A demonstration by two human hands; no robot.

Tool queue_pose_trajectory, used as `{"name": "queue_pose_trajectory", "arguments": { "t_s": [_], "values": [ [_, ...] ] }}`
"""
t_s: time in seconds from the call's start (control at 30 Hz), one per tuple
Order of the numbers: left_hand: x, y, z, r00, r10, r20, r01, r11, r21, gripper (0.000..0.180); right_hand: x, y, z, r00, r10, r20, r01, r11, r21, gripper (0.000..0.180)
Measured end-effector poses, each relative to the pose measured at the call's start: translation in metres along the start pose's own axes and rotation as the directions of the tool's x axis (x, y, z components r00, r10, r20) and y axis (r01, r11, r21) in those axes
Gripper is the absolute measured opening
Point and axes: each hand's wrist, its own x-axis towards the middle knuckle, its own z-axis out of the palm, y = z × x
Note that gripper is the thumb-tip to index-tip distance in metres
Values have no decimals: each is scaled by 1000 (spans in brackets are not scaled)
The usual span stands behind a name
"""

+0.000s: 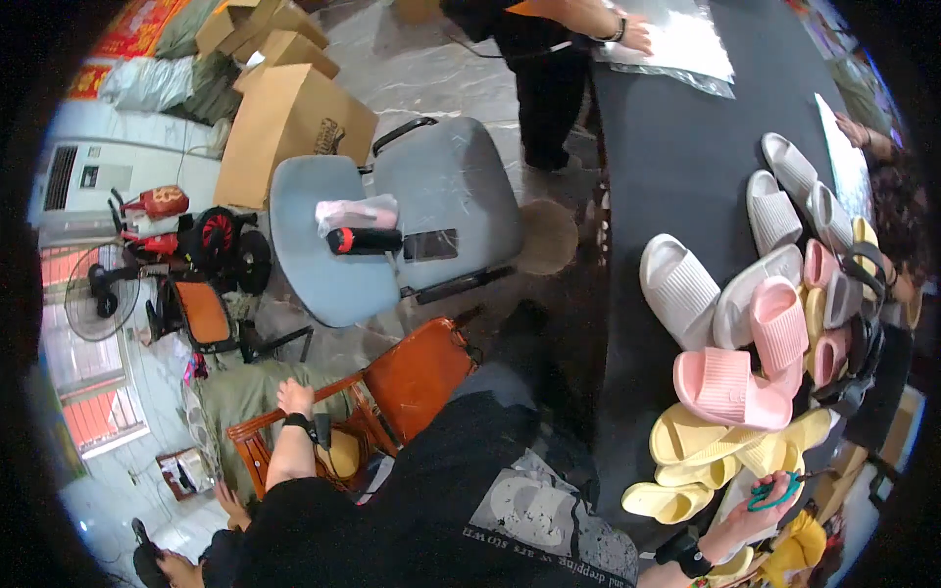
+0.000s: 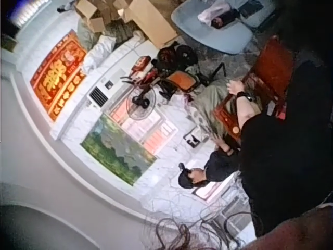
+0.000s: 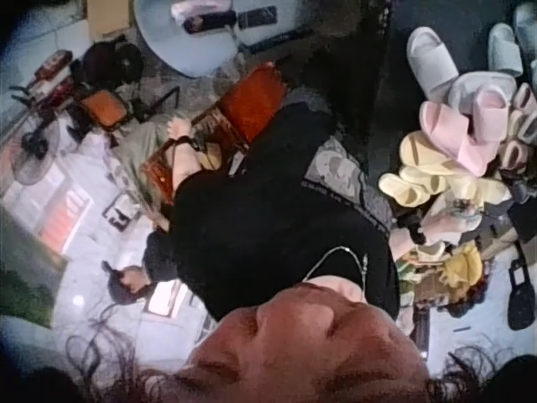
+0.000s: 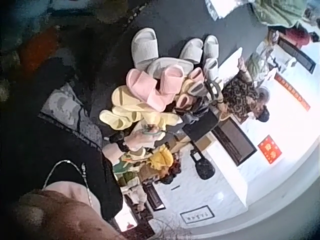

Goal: Using scissors to trim excess material or threads from mass-produced plastic slides/sandals.

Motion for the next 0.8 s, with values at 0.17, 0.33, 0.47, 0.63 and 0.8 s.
{"name": "queue_pose_trajectory", "arguments": {
  "t_s": [0.17, 0.33, 0.47, 0.63, 0.8],
  "values": [
    [43, -55, -18, 985, -169, 20, 169, 986, 7, 40, 16, 0, 14, 999, 16, 28, -17, 999, 33, 25],
    [45, -47, -19, 969, -227, 92, 235, 968, -87, 42, 16, 6, 32, 995, 60, 79, -69, 989, 129, 25],
    [46, 3, -18, 998, -2, 61, 6, 998, -59, 49, 6, -2, 33, 995, -61, 74, 65, 997, -52, 19],
    [87, 48, 32, 958, 169, 232, -132, 977, -168, 38, -9, -11, 21, 999, -43, 30, 47, 990, -130, 21],
    [22, 175, 124, 556, 527, 643, -160, 827, -539, 50, -18, -12, 3, 998, -16, 55, 22, 993, -120, 19]
  ]
}}
